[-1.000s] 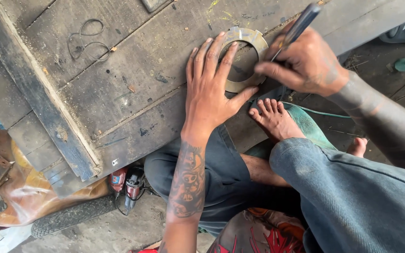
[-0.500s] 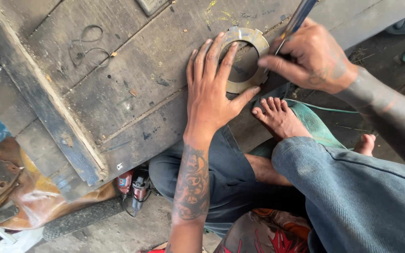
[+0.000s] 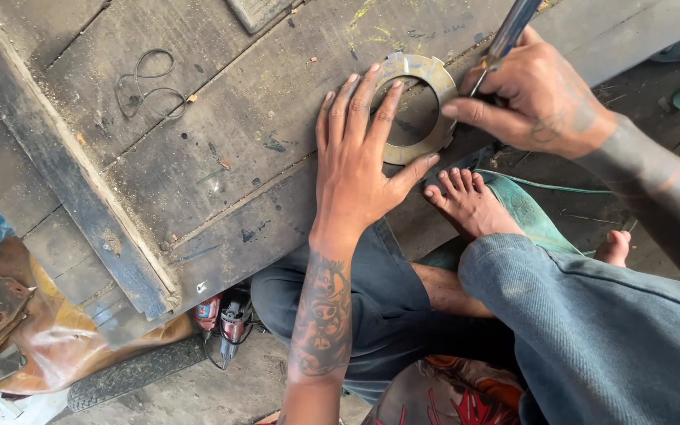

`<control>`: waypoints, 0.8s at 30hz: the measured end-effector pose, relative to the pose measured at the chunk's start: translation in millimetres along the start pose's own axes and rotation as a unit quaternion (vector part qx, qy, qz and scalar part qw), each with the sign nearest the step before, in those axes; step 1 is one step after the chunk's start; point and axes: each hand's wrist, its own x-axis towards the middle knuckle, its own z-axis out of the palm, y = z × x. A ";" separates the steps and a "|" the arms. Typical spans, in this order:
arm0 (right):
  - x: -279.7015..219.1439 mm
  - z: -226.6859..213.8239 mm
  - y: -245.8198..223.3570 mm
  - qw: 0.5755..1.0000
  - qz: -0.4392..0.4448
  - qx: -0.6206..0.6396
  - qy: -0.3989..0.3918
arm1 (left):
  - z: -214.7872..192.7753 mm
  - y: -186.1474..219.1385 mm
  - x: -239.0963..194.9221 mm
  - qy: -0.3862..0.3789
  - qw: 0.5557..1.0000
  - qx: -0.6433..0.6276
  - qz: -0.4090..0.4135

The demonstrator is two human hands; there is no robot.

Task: Scraping old gasket material from a metal ring using a hand tool on a workbench.

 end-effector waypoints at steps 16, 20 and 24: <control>-4.8 -3.9 -3.2 0.999 -0.009 0.006 0.048 | 1.1 -0.4 -0.8 -0.001 1.000 -0.002 0.005; -0.6 -11.2 -10.4 0.995 -0.042 0.034 0.086 | 2.0 0.2 0.4 0.001 1.000 -0.006 0.005; -7.0 -3.6 -0.9 0.999 -0.021 0.010 0.031 | 2.9 0.5 0.2 -0.002 1.000 -0.011 0.003</control>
